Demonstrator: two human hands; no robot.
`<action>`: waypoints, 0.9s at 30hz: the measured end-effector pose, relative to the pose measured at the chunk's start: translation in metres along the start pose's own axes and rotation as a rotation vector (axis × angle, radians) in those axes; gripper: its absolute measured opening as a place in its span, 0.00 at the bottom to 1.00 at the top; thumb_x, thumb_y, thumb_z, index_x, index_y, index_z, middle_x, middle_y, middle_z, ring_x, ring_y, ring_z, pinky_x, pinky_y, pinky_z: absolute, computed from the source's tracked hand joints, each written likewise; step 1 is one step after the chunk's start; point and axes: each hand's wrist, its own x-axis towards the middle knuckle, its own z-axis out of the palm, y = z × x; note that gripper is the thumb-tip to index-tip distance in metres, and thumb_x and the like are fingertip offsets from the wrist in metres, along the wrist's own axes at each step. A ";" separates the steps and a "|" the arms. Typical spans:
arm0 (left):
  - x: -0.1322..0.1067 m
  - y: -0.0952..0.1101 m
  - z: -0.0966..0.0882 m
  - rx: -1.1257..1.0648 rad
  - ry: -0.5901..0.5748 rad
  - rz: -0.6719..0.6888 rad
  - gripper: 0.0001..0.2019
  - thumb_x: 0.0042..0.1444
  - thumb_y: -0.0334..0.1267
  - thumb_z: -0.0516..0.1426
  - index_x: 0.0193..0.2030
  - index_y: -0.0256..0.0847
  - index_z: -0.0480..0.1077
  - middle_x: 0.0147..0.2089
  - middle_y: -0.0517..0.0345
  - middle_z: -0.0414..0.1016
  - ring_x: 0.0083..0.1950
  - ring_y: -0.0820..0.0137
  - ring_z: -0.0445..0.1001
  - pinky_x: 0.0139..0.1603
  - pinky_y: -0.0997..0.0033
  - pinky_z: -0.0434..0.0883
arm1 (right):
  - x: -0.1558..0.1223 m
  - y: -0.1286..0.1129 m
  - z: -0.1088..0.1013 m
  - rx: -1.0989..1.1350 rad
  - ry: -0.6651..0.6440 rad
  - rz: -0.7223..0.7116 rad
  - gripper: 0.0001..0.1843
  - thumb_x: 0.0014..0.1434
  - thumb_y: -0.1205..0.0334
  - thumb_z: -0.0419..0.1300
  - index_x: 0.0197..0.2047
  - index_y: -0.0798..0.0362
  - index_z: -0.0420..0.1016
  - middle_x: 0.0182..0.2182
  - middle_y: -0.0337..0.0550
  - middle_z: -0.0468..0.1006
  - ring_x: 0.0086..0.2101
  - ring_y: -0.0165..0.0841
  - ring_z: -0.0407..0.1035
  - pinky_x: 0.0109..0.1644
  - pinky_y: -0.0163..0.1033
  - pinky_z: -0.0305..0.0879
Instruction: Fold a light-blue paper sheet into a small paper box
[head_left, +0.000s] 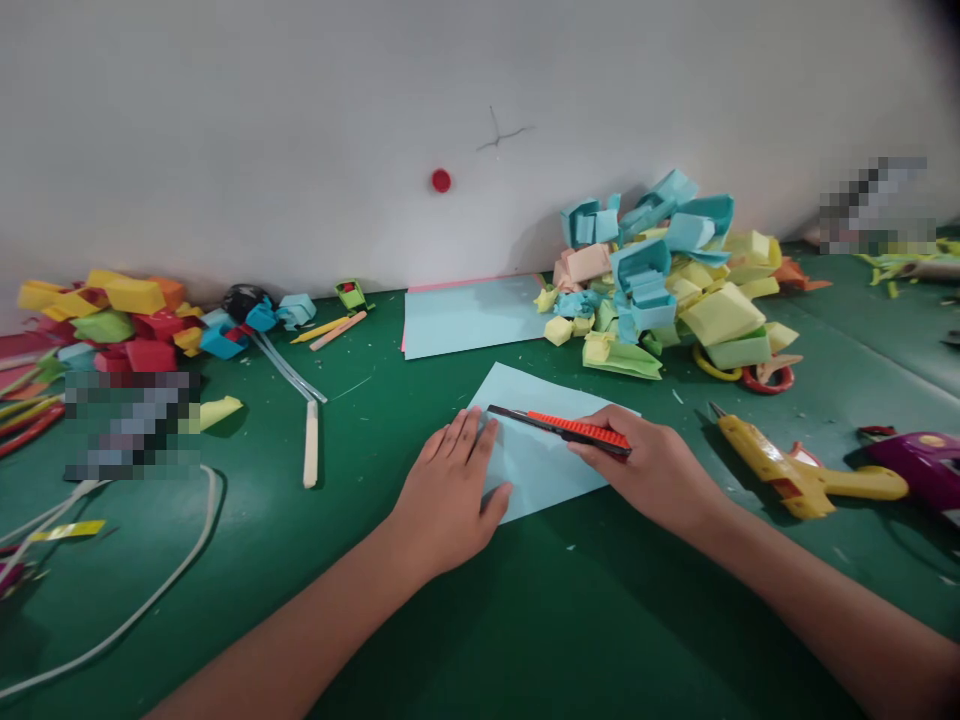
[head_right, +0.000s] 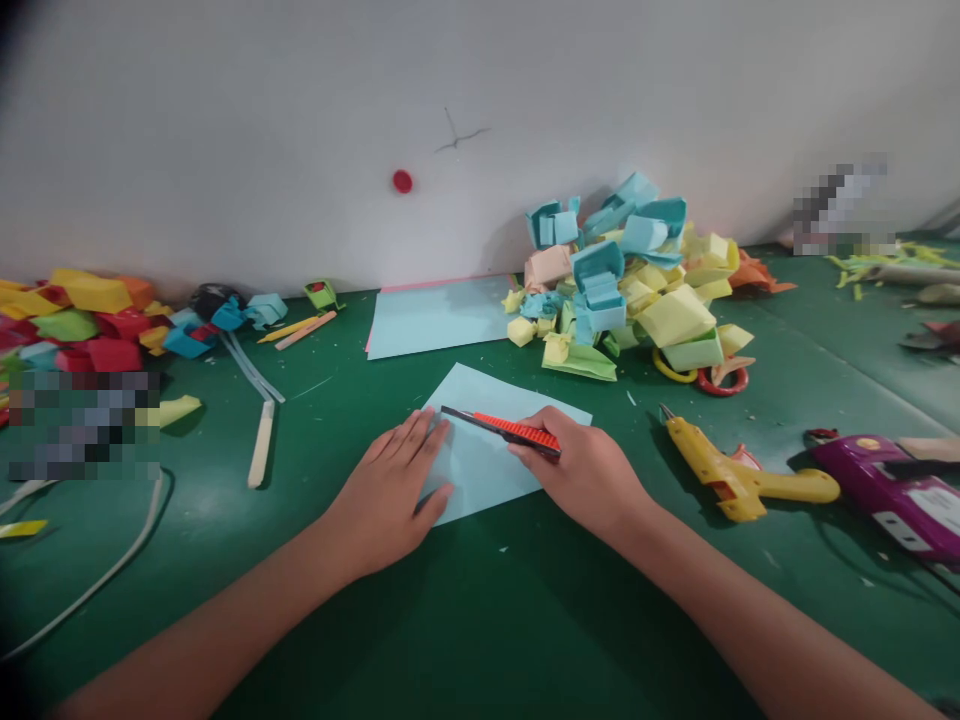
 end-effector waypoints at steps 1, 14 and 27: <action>0.000 0.000 0.000 0.001 -0.005 -0.002 0.35 0.70 0.52 0.43 0.77 0.35 0.45 0.79 0.45 0.38 0.79 0.54 0.38 0.75 0.47 0.49 | 0.000 0.000 0.000 0.000 -0.003 0.001 0.14 0.62 0.45 0.60 0.43 0.46 0.75 0.34 0.39 0.83 0.29 0.36 0.74 0.30 0.37 0.64; 0.001 -0.003 0.007 0.045 0.069 0.016 0.33 0.70 0.51 0.43 0.77 0.36 0.46 0.79 0.45 0.41 0.79 0.54 0.41 0.75 0.48 0.51 | 0.004 -0.002 -0.004 0.008 -0.047 0.000 0.13 0.62 0.47 0.59 0.42 0.46 0.74 0.35 0.39 0.83 0.32 0.37 0.75 0.34 0.38 0.66; 0.002 -0.001 0.000 0.015 0.026 -0.002 0.34 0.70 0.52 0.44 0.77 0.36 0.46 0.79 0.44 0.42 0.79 0.53 0.40 0.75 0.46 0.51 | 0.000 0.001 -0.006 0.002 -0.037 -0.006 0.12 0.62 0.48 0.59 0.42 0.47 0.74 0.34 0.40 0.83 0.30 0.37 0.75 0.31 0.38 0.66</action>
